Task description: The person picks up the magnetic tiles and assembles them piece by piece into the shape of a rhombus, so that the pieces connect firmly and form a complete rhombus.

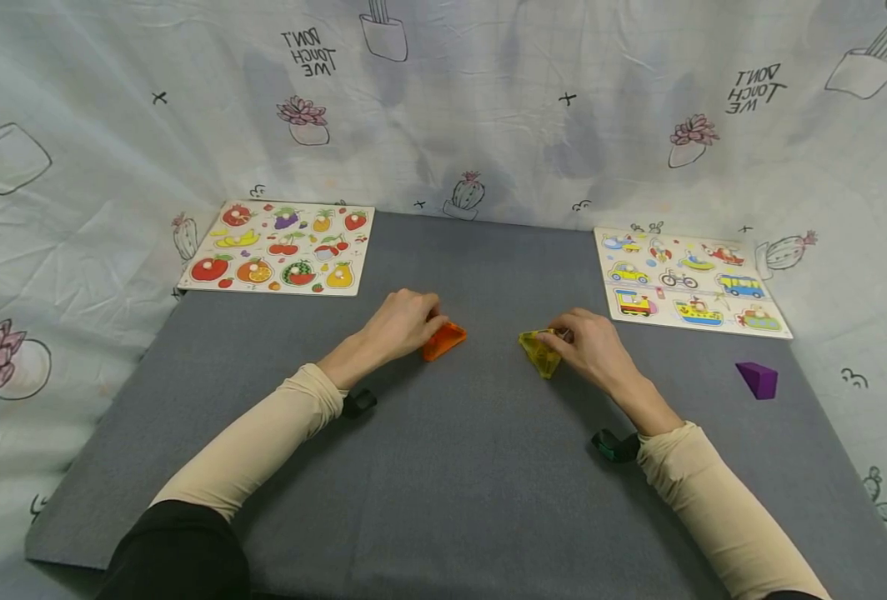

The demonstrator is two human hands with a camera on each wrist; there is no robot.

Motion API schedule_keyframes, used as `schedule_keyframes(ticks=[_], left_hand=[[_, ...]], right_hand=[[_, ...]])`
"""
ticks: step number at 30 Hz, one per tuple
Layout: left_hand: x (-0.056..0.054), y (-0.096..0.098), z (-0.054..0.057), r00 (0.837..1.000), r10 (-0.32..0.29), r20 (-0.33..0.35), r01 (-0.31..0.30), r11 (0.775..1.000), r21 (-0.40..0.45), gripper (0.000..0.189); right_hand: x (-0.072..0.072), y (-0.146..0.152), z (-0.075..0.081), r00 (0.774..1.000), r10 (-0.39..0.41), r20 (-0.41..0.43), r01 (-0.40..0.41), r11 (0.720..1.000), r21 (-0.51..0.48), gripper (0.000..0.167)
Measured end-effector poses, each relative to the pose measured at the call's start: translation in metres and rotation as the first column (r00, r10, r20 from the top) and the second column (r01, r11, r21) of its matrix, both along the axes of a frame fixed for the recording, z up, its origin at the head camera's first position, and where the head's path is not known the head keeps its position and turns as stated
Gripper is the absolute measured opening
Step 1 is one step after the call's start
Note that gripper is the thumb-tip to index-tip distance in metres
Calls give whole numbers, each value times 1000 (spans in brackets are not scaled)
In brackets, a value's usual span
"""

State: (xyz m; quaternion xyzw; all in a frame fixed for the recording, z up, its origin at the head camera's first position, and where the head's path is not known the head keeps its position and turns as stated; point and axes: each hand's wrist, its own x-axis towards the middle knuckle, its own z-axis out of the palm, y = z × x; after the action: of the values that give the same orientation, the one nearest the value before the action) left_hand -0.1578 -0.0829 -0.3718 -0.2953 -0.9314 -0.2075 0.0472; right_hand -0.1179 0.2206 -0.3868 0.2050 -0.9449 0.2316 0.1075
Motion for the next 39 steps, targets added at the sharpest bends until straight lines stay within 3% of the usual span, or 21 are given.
schedule_keyframes(ticks=[8, 14, 16, 18, 23, 27, 39], left_hand=[[0, 0, -1, 1000, 4, 19, -4, 1000, 17, 26], [-4, -6, -3, 999, -6, 43, 6, 1000, 11, 21], [-6, -10, -3, 998, -31, 57, 31, 1000, -1, 20], [-8, -15, -3, 994, -67, 86, 70, 997, -22, 32], [-11, -23, -5, 971, -154, 185, 173, 981, -89, 49], [-12, -22, -10, 958, -193, 214, 218, 971, -101, 47], [-10, -18, -14, 968, -157, 198, 176, 981, -86, 39]], right_hand=[[0, 1, -3, 1000, -22, -1, 22, 1000, -3, 26], [3, 11, -3, 993, -48, 109, 49, 999, -9, 36], [5, 15, -3, 987, -60, 146, 61, 998, 1, 35], [6, 19, -2, 982, -68, 173, 62, 997, 41, 36], [7, 24, -2, 971, -34, 236, -5, 987, 164, 51], [7, 24, -3, 964, 10, 265, -54, 986, 159, 57], [2, 22, -8, 975, 63, 215, -89, 990, 111, 49]])
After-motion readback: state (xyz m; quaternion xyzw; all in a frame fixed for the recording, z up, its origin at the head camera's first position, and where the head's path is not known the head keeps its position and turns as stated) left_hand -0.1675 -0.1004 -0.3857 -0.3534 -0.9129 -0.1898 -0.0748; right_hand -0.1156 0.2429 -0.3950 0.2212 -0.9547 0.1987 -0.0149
